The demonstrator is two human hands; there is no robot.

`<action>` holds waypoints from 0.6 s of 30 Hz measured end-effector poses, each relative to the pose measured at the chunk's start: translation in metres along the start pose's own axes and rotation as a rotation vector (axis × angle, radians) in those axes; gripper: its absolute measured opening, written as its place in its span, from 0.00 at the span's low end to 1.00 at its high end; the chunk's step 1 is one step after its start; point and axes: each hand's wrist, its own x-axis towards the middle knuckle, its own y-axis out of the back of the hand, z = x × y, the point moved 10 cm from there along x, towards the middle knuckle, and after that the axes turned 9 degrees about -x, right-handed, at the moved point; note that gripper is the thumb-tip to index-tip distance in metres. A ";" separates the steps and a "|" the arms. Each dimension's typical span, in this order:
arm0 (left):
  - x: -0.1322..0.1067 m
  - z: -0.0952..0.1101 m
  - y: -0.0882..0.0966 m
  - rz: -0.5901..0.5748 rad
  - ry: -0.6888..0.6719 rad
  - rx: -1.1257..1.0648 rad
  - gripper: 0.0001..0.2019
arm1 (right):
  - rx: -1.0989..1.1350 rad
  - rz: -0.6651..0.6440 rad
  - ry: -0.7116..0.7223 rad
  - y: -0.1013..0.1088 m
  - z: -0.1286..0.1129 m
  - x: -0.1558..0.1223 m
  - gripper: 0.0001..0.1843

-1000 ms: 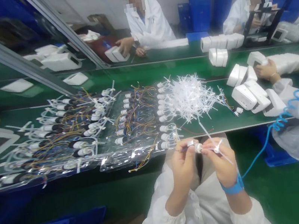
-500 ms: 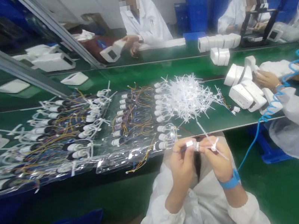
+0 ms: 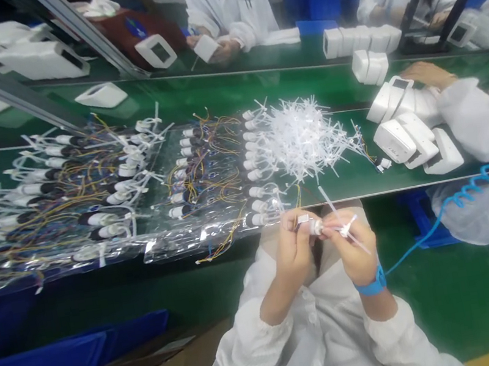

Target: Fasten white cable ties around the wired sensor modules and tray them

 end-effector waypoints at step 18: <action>-0.001 0.018 -0.024 -0.220 -0.297 0.218 0.12 | -0.144 -0.035 0.205 0.014 -0.004 0.002 0.04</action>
